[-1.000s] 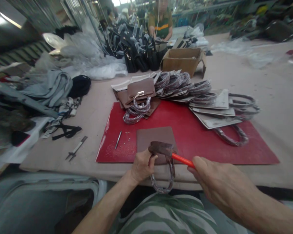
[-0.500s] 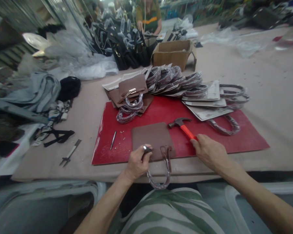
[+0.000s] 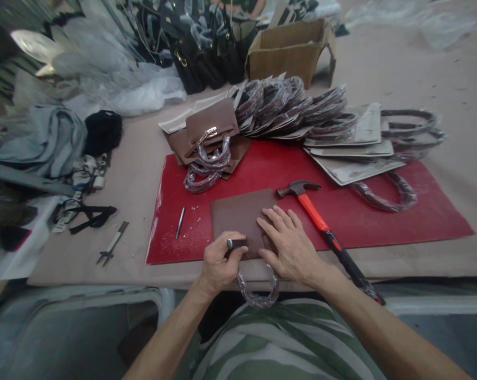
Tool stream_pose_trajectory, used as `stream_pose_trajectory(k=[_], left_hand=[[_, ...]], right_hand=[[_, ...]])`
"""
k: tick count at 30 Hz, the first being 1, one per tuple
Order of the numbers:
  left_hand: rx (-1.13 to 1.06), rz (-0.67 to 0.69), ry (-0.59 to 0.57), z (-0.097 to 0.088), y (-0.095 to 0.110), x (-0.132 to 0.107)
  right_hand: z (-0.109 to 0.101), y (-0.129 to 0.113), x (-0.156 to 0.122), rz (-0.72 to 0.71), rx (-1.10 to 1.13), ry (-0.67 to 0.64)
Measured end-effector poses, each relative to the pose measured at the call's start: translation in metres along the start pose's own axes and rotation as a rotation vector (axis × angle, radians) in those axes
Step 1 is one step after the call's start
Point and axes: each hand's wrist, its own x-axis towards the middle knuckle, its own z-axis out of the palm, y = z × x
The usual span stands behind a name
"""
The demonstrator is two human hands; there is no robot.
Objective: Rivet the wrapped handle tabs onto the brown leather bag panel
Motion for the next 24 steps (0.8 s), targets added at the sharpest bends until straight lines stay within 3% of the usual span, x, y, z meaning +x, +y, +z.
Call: stream_pose_trajectory(k=[4, 12, 19, 24], left_hand=[[-0.048, -0.131, -0.018, -0.0036, 0.0032, 0.0032], [-0.037, -0.054, -0.013, -0.0057, 0.0009, -0.0014], [-0.110, -0.274, 0.026, -0.0068, -0.0023, -0.0045], [-0.046, -0.153, 0.005, -0.0052, 0.0045, 0.0025]], right_hand=[[-0.0033, 0.0002, 0.0010, -0.002, -0.002, -0.019], [-0.0011, 0.0022, 0.0023, 0.012, -0.014, -0.051], [-0.0013, 0.0024, 0.0026, 0.016, -0.009, -0.068], [-0.0013, 0.0023, 0.0031, 0.015, 0.001, -0.056]])
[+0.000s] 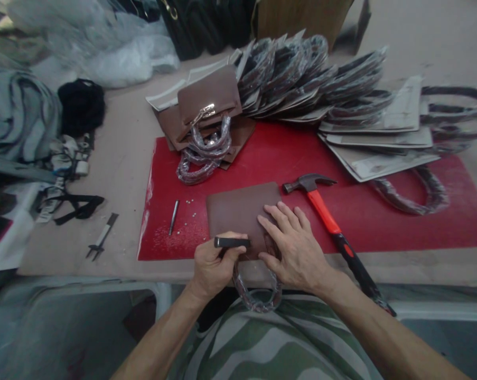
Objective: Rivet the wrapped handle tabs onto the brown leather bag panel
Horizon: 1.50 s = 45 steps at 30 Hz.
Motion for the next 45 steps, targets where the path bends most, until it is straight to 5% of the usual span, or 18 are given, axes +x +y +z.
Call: stream_pose_trajectory(k=[20, 24, 27, 29, 35, 40, 45], left_hand=[[0.206, 0.235, -0.029, 0.017, -0.003, 0.002], [0.195, 0.213, -0.033, 0.017, -0.004, 0.002], [0.179, 0.203, -0.028, 0.019, -0.005, 0.002], [0.175, 0.197, -0.025, 0.020, -0.005, 0.001], [0.155, 0.140, -0.033, 0.022, -0.007, 0.002], [0.137, 0.149, -0.053, 0.021, -0.007, 0.003], [0.136, 0.177, -0.085, 0.020, -0.006, 0.004]], right_hand=[[0.000, 0.002, 0.000, -0.019, 0.048, 0.024], [-0.007, 0.015, -0.003, -0.065, 0.168, 0.142], [-0.019, 0.027, -0.013, 0.049, 0.122, 0.347], [-0.029, 0.035, -0.022, 0.167, -0.033, 0.372], [-0.047, 0.045, -0.036, 0.499, -0.254, 0.074], [-0.065, 0.050, -0.021, 0.695, 0.158, -0.027], [-0.084, 0.032, -0.012, 0.979, 1.281, -0.117]])
